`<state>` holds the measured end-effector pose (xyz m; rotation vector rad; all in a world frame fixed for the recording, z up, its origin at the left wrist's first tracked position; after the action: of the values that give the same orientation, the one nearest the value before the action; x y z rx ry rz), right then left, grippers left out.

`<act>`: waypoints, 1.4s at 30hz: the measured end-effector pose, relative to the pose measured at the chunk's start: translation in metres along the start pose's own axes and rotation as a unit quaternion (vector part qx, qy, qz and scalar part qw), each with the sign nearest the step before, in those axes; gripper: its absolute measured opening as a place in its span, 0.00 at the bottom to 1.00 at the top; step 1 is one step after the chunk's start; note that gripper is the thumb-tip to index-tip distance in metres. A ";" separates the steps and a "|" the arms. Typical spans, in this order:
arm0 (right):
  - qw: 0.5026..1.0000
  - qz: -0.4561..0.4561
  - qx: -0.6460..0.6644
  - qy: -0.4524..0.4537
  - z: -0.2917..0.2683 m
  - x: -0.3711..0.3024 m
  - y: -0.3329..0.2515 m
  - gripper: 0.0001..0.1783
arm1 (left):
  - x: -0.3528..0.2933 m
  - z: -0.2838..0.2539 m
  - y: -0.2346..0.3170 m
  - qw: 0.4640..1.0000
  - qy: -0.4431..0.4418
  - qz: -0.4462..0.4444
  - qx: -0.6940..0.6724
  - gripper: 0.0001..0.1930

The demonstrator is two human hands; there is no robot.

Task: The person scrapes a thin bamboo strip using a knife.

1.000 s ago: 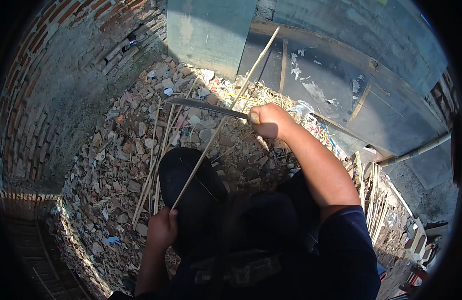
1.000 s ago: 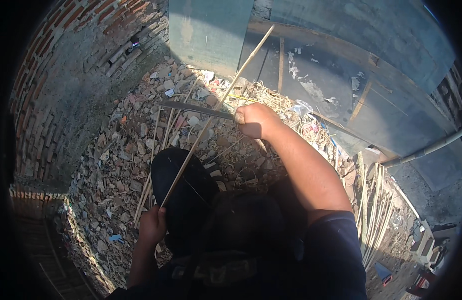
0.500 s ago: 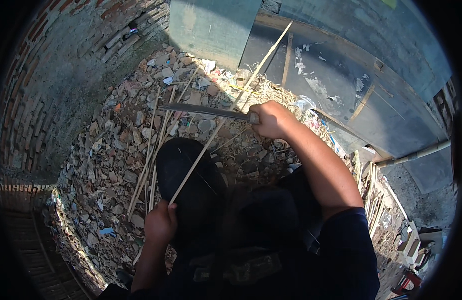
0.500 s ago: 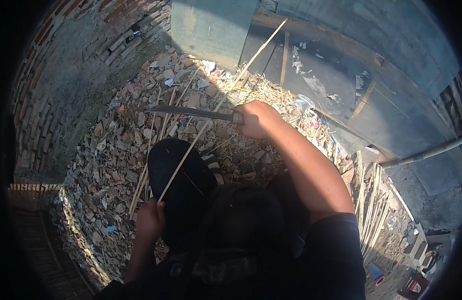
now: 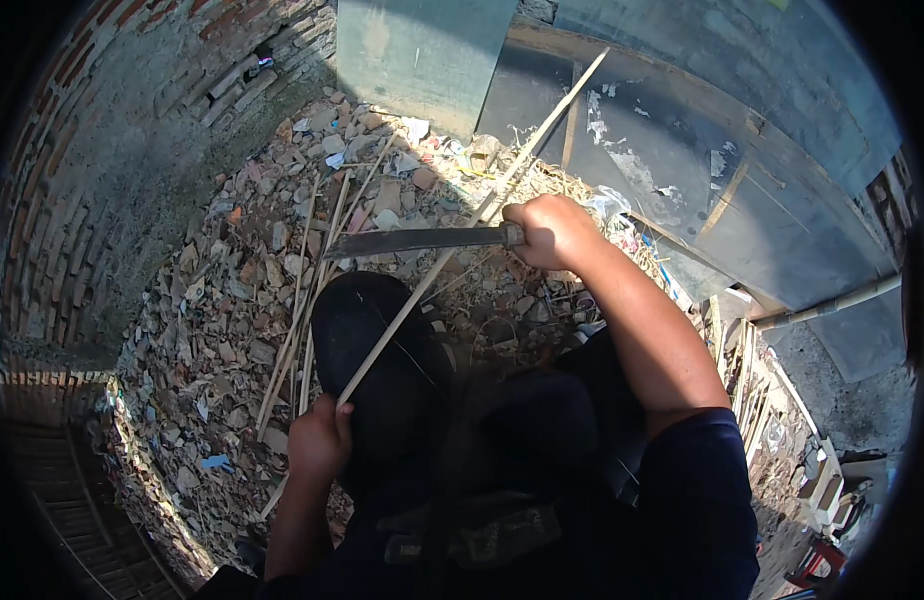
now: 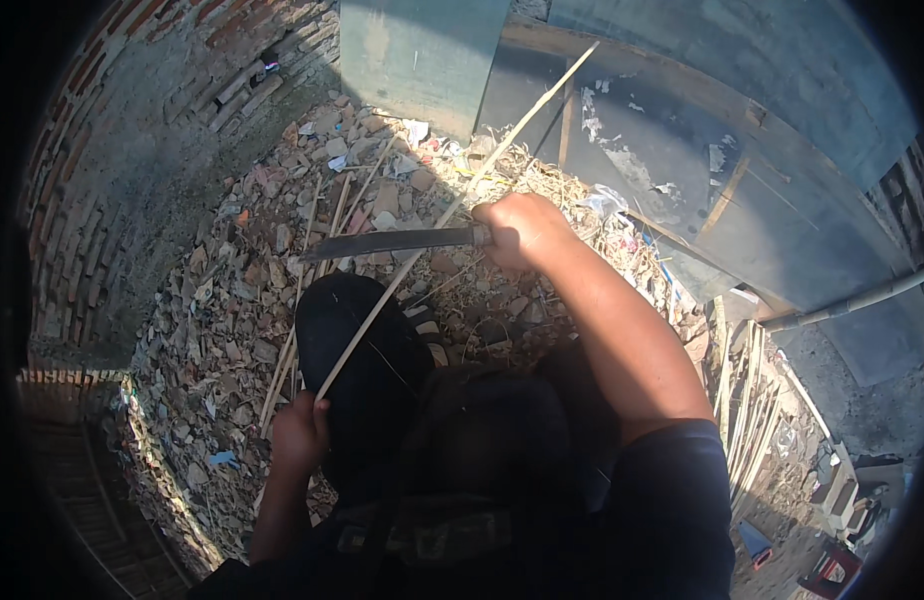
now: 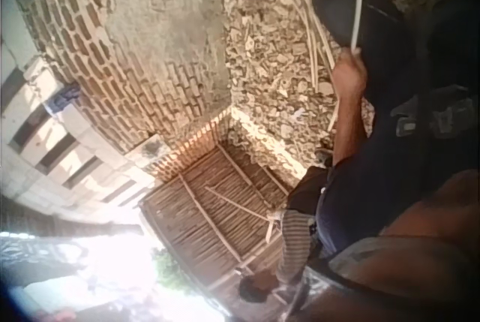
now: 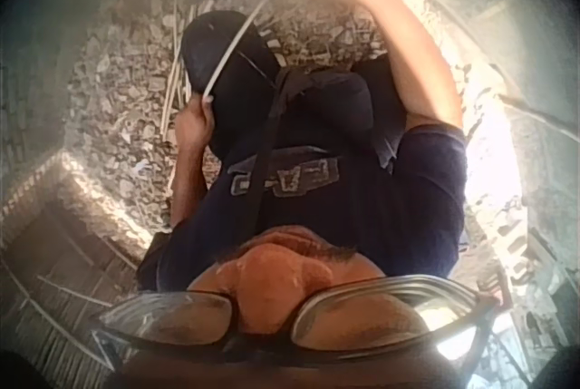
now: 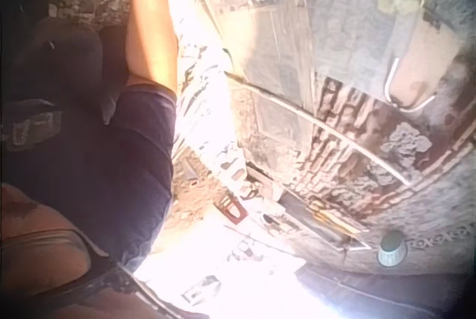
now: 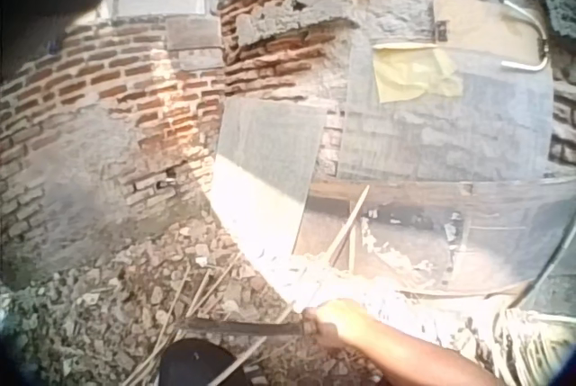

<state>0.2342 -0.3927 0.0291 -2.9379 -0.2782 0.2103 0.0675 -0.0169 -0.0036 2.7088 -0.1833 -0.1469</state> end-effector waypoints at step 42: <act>0.997 -0.057 -0.042 0.028 -0.024 -0.015 0.015 0.16 | 0.006 0.004 -0.007 1.000 -0.012 0.018 -0.015 0.12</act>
<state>0.2261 -0.4136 0.0511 -2.9929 -0.4557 0.1016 0.0741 -0.0132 -0.0101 2.6724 -0.2347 -0.1711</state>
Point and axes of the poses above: each hand's wrist, its own x-axis towards the middle knuckle, its own z-axis out of the palm, y = z × x, the point moved 8 cm from there along x, towards the middle knuckle, and after that the axes turned 7 degrees about -x, right-handed, at the moved point
